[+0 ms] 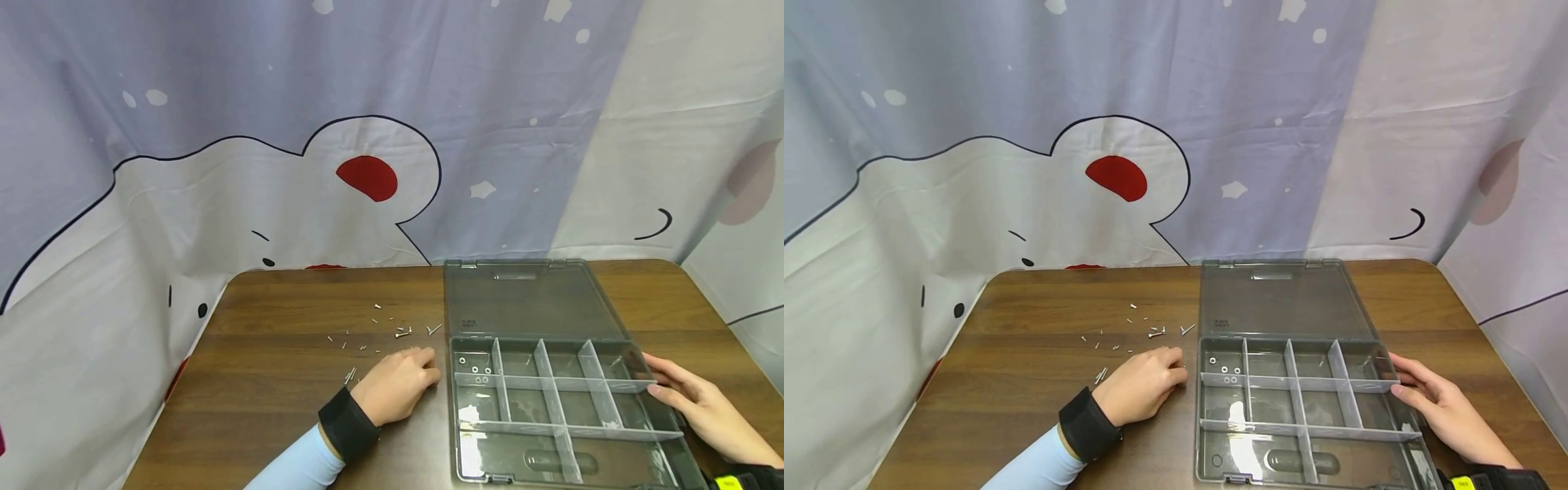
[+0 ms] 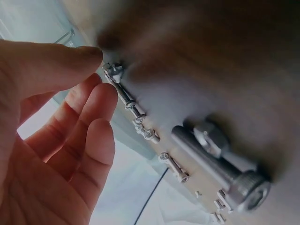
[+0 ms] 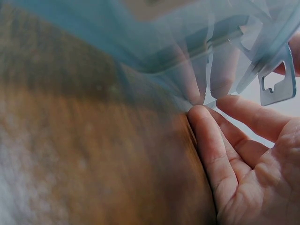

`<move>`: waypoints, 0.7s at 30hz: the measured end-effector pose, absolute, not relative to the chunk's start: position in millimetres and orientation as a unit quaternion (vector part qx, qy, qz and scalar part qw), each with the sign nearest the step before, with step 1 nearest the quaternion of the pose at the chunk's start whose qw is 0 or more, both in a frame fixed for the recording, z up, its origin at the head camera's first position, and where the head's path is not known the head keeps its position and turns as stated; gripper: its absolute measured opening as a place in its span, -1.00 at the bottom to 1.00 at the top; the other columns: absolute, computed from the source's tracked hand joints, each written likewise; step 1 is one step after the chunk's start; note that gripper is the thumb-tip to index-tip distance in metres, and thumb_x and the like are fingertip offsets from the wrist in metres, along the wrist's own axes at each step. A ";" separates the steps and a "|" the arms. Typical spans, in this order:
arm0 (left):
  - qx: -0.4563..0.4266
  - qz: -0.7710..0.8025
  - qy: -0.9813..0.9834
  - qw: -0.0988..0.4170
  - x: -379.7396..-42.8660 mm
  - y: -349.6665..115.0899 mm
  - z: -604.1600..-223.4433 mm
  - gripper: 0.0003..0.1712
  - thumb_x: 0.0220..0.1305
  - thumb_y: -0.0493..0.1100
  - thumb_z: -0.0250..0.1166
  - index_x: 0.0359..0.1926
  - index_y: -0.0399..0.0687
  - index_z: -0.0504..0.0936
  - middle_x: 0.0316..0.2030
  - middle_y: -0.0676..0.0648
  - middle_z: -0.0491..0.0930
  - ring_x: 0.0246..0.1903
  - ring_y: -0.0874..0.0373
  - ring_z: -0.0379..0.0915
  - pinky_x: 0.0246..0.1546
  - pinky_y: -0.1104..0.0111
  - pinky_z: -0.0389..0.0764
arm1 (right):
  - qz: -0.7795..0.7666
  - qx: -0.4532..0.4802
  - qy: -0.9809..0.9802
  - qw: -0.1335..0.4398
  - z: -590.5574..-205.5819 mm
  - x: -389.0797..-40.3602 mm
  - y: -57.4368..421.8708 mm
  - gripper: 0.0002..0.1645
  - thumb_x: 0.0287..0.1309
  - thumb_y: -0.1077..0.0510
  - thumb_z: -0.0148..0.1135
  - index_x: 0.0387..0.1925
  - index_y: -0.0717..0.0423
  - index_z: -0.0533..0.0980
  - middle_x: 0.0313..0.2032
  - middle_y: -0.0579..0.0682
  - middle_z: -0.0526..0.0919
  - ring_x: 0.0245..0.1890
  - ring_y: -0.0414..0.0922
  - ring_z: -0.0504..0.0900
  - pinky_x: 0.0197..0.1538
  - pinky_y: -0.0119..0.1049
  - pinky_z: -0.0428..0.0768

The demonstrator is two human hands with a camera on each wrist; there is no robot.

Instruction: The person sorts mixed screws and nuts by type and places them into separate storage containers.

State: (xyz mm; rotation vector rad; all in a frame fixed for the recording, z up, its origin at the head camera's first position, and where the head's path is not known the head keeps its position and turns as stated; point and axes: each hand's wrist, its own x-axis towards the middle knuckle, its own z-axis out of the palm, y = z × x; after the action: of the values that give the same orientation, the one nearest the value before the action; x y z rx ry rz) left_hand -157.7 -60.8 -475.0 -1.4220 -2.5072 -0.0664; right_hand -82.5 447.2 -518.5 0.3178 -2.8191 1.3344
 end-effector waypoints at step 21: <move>-0.474 -0.022 -0.871 0.128 -159.4 -61.4 -474.9 -0.82 0.09 -0.29 0.37 -0.46 0.14 0.63 -0.50 0.12 0.51 -0.53 0.22 0.52 -0.52 0.36 0.53 | 0.429 0.111 -0.896 0.010 -517.7 -82.1 446.4 -0.36 0.51 0.35 0.01 0.51 0.42 0.15 0.25 -0.77 0.20 0.14 -0.84 0.23 -0.07 -0.80 0.39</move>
State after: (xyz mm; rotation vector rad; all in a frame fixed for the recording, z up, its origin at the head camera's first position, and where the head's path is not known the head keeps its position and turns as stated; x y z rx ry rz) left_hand -159.4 -61.4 -474.9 -1.3787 -2.5327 -0.0627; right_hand -82.1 446.4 -517.7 0.3452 -2.7982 1.3389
